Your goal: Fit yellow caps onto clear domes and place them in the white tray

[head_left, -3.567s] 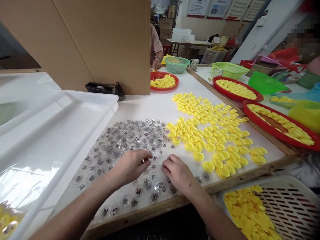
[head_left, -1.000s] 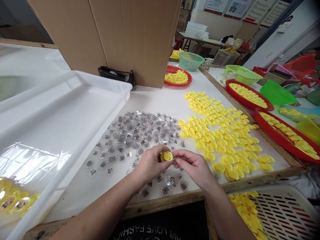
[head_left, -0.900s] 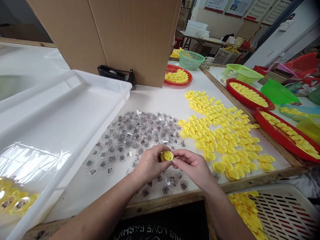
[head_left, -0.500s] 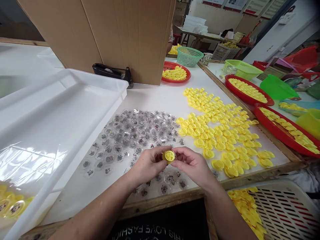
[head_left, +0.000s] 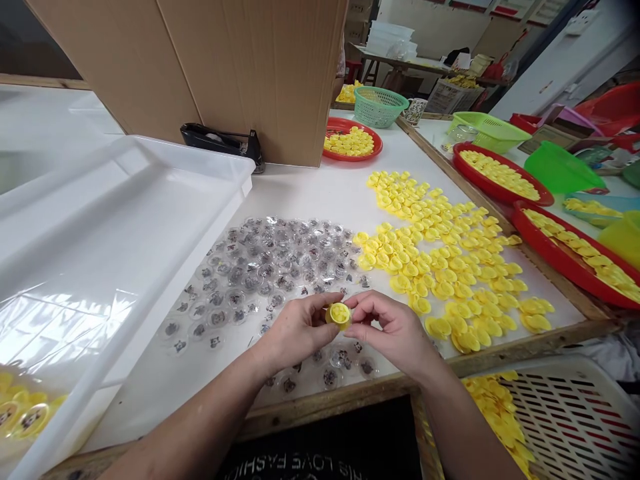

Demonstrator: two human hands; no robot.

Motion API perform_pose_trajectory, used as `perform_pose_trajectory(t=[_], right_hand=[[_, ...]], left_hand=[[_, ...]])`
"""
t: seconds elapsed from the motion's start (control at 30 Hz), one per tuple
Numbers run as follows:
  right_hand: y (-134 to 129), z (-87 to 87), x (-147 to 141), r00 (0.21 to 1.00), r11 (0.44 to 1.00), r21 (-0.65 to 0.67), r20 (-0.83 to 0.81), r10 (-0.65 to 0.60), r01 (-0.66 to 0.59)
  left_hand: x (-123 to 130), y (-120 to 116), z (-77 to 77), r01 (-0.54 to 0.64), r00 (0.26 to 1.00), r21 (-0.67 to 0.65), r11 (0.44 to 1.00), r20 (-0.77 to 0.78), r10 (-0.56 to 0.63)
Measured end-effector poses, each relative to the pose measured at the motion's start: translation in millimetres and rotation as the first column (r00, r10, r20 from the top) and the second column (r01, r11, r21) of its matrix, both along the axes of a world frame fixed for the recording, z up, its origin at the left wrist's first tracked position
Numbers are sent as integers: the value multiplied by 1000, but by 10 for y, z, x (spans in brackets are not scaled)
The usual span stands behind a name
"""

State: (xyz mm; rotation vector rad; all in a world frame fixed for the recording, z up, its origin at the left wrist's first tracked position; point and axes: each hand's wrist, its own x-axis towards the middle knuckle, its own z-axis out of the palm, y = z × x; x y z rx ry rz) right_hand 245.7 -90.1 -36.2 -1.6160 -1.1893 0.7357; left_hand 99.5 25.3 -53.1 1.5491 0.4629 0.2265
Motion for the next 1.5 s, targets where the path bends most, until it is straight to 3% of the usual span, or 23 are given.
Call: perform_pose_trajectory(t=[0.2, 0.4, 0.47, 0.57, 0.63, 0.7, 0.83, 1.03, 1.13, 1.23, 1.37, 1.5], right_hand=[[-4, -20, -16, 998, 998, -55, -62, -12, 9], [13, 38, -82, 981, 999, 33, 188, -38, 32], [16, 57, -106, 968, 998, 52, 249, -41, 29], [11, 60, -113, 932, 997, 76, 359, -58, 33], [1, 55, -95, 904, 996, 84, 424, -57, 24], [-9, 52, -71, 886, 997, 74, 461, -37, 3], [-18, 63, -51, 860, 997, 65, 510, -9, -28], [-6, 96, -73, 815, 996, 84, 579, -14, -42], [0, 87, -100, 802, 994, 99, 597, -29, -38], [13, 56, -165, 790, 993, 105, 613, -29, -45], [30, 25, -217, 843, 993, 111, 537, -33, -32], [20, -19, -145, 965, 994, 53, 238, -109, 99]], left_hand=[[12, 1, 11, -75, 995, 274, 959, -47, 92], [18, -15, -10, -162, 974, 363, 917, -92, 209], [18, -25, -10, -155, 978, 297, 942, -90, 189], [24, -38, 9, -62, 998, -22, 998, 21, 62], [31, -42, 33, 23, 993, -219, 976, 117, 2], [35, -39, 52, 39, 990, -302, 952, 139, 4], [30, -27, 61, -11, 996, -312, 950, 85, 40], [11, -55, 96, -6, 997, -205, 979, 70, 20], [31, -86, 75, -24, 992, -294, 955, 114, 60], [58, -93, 8, -145, 981, -367, 919, 66, 181], [62, -65, -37, -230, 966, -366, 901, 25, 257], [36, -51, 5, -186, 971, -310, 932, 88, 223]])
